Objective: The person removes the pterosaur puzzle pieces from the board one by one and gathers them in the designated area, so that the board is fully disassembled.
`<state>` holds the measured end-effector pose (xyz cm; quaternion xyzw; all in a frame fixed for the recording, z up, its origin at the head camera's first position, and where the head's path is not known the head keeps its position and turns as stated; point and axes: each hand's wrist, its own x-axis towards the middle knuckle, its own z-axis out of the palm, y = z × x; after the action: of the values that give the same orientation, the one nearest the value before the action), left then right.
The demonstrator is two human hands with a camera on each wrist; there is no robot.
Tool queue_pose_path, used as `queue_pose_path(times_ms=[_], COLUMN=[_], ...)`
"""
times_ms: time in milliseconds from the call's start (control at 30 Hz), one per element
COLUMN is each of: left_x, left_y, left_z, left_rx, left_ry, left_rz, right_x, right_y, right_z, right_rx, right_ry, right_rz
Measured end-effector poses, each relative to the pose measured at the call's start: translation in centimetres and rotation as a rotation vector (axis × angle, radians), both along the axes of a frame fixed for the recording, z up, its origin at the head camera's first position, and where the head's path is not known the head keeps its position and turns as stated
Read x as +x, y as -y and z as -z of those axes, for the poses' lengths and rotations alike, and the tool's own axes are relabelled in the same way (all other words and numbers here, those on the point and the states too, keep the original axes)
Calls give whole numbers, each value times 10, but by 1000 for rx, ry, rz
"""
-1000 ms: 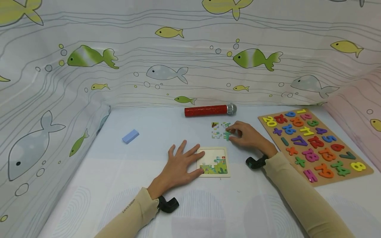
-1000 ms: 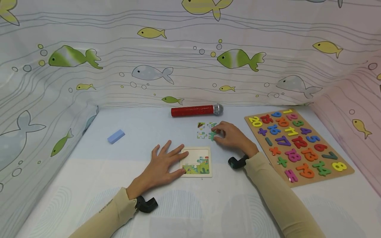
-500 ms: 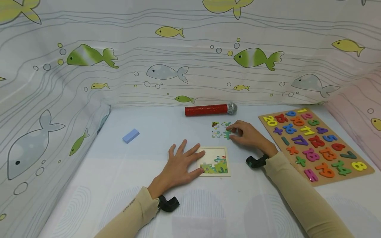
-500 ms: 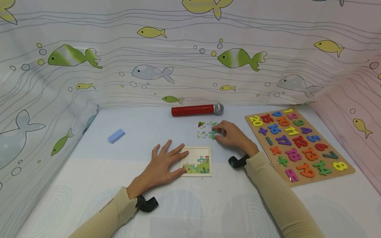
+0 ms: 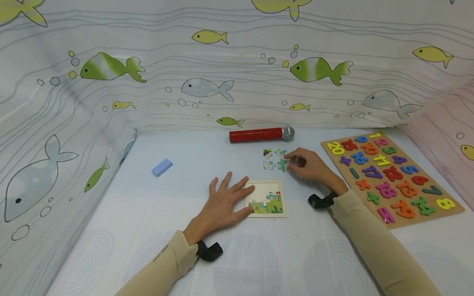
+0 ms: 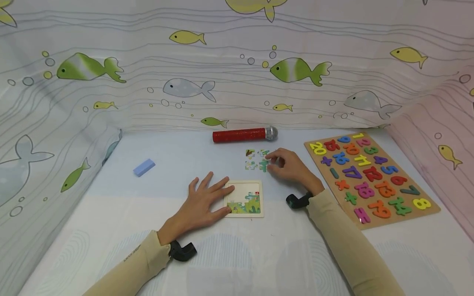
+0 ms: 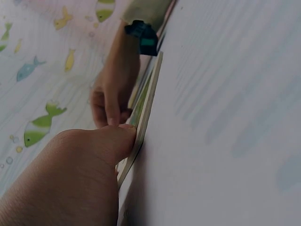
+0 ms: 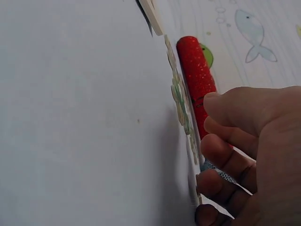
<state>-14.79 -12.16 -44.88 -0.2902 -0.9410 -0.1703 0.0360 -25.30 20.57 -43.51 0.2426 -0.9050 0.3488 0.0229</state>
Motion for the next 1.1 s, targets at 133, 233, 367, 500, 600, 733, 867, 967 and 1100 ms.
queue_pose_path(times_ms=[133, 233, 367, 500, 600, 733, 867, 967, 1100], left_x=[-1, 0, 1, 1, 0, 0, 0, -1, -1], left_y=[1, 1, 1, 0, 0, -1, -1, -1, 0], left_z=[1, 0, -1, -1, 0, 0, 1, 1, 0], left_rx=[-8, -10, -2, -3, -3, -5, -13, -14, -10], left_ry=[-11, -7, -1, 3, 5, 5, 8, 6, 3], left_rz=[-2, -3, -4, -8, -10, -8, -7, -7, -4], right_x=[7, 13, 24, 36, 46, 56, 64, 67, 70], right_y=[-2, -1, 2, 6, 10, 18, 25, 30, 33], right_z=[-2, -3, -5, -5, -6, -8, -12, -15, -16], right_rx=[-45, -73, -96, -100, -100, -66, 6, 63, 111], right_ry=[-12, -7, 22, 52, 83, 127, 152, 153, 143], right_rz=[-20, -55, -126, -196, -233, -258, -279, -309, -327])
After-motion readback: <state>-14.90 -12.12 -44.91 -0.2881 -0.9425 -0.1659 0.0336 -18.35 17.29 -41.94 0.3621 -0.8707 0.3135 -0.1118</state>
